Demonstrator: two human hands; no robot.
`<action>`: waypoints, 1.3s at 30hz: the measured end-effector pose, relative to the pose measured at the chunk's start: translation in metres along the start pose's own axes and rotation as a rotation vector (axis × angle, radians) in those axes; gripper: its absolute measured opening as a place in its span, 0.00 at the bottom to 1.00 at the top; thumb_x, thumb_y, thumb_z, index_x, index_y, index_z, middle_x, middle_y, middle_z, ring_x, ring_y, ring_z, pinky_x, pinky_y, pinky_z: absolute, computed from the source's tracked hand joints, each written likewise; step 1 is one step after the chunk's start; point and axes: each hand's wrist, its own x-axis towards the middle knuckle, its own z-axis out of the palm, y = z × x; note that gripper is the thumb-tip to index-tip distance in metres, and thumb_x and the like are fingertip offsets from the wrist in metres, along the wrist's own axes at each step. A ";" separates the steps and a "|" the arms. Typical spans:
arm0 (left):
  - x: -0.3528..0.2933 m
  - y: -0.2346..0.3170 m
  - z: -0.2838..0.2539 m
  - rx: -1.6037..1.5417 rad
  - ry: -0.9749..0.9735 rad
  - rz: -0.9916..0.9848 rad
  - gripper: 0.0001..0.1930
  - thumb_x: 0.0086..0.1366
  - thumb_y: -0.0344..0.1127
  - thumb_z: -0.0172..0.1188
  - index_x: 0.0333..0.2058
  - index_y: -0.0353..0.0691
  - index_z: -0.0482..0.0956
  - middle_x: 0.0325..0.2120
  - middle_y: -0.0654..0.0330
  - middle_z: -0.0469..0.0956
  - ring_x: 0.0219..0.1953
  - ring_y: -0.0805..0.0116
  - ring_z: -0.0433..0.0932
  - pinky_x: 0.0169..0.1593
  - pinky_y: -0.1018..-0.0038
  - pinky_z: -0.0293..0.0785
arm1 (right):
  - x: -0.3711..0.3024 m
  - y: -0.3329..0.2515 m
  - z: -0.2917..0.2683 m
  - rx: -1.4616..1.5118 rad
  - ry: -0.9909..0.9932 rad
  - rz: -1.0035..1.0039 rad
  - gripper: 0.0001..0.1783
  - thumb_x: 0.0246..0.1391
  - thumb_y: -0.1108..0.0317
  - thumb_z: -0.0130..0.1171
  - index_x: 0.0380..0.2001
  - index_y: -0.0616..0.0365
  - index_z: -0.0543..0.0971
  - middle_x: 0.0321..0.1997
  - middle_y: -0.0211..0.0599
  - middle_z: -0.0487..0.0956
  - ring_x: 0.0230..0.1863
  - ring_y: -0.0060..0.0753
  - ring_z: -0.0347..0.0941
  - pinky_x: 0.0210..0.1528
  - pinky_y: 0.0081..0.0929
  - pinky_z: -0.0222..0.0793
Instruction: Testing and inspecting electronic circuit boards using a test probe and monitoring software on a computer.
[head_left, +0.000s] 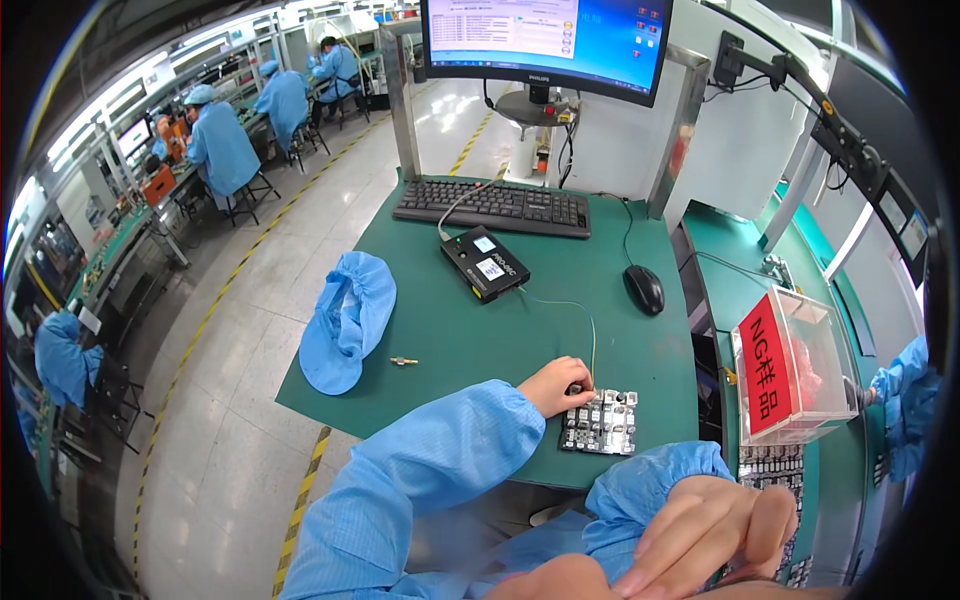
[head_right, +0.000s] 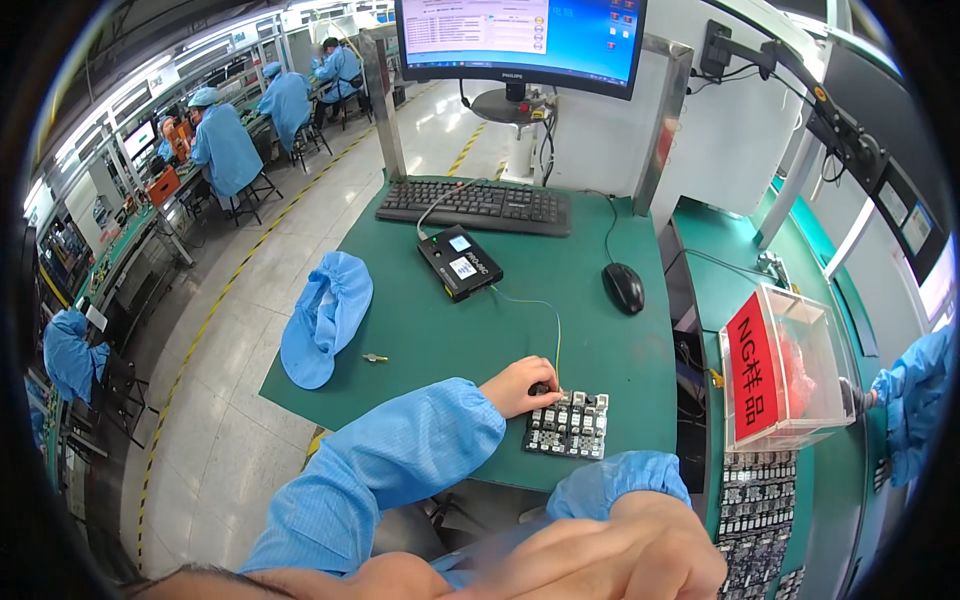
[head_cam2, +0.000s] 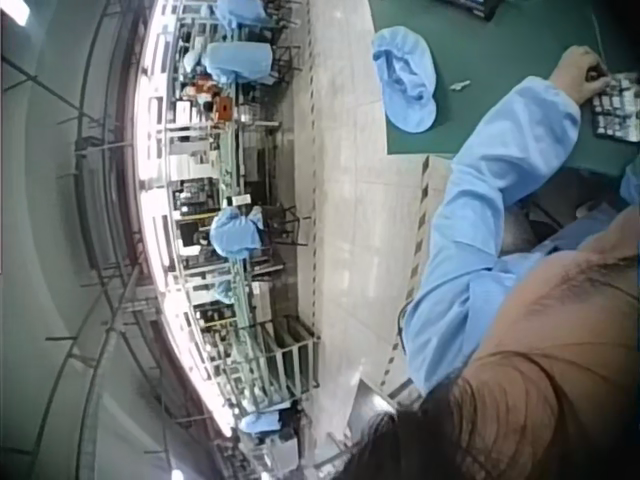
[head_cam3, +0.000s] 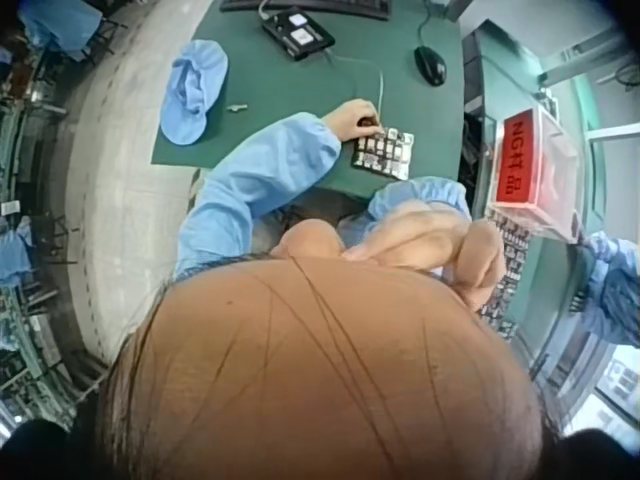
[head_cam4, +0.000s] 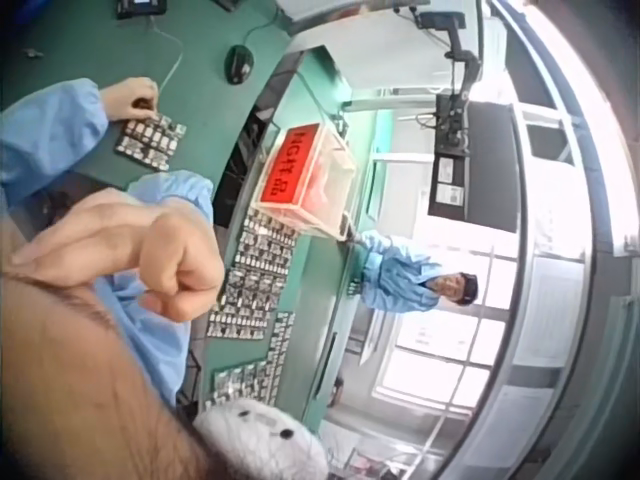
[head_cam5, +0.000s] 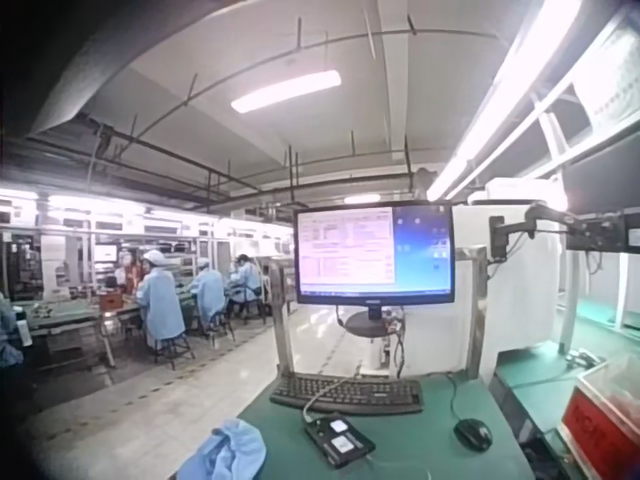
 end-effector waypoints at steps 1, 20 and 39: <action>0.000 -0.001 0.001 -0.006 0.001 0.004 0.09 0.55 0.36 0.63 0.26 0.38 0.74 0.29 0.60 0.72 0.35 0.63 0.72 0.40 0.70 0.70 | 0.002 -0.002 0.002 -0.008 0.108 0.003 0.13 0.58 0.60 0.50 0.30 0.55 0.61 0.29 0.62 0.76 0.31 0.62 0.75 0.30 0.44 0.68; 0.004 0.004 -0.002 0.004 0.023 -0.088 0.06 0.52 0.29 0.63 0.25 0.34 0.75 0.24 0.57 0.73 0.29 0.63 0.73 0.33 0.72 0.69 | -0.059 -0.003 0.026 -1.089 0.432 -0.017 0.07 0.52 0.72 0.47 0.30 0.62 0.75 0.26 0.40 0.75 0.27 0.37 0.74 0.30 0.26 0.68; 0.004 -0.002 -0.003 -0.015 0.007 -0.031 0.08 0.54 0.28 0.62 0.24 0.33 0.71 0.26 0.59 0.75 0.27 0.70 0.72 0.33 0.76 0.68 | -0.095 -0.037 0.066 -1.200 0.329 -0.395 0.17 0.60 0.65 0.44 0.20 0.57 0.76 0.21 0.33 0.71 0.23 0.33 0.72 0.25 0.25 0.63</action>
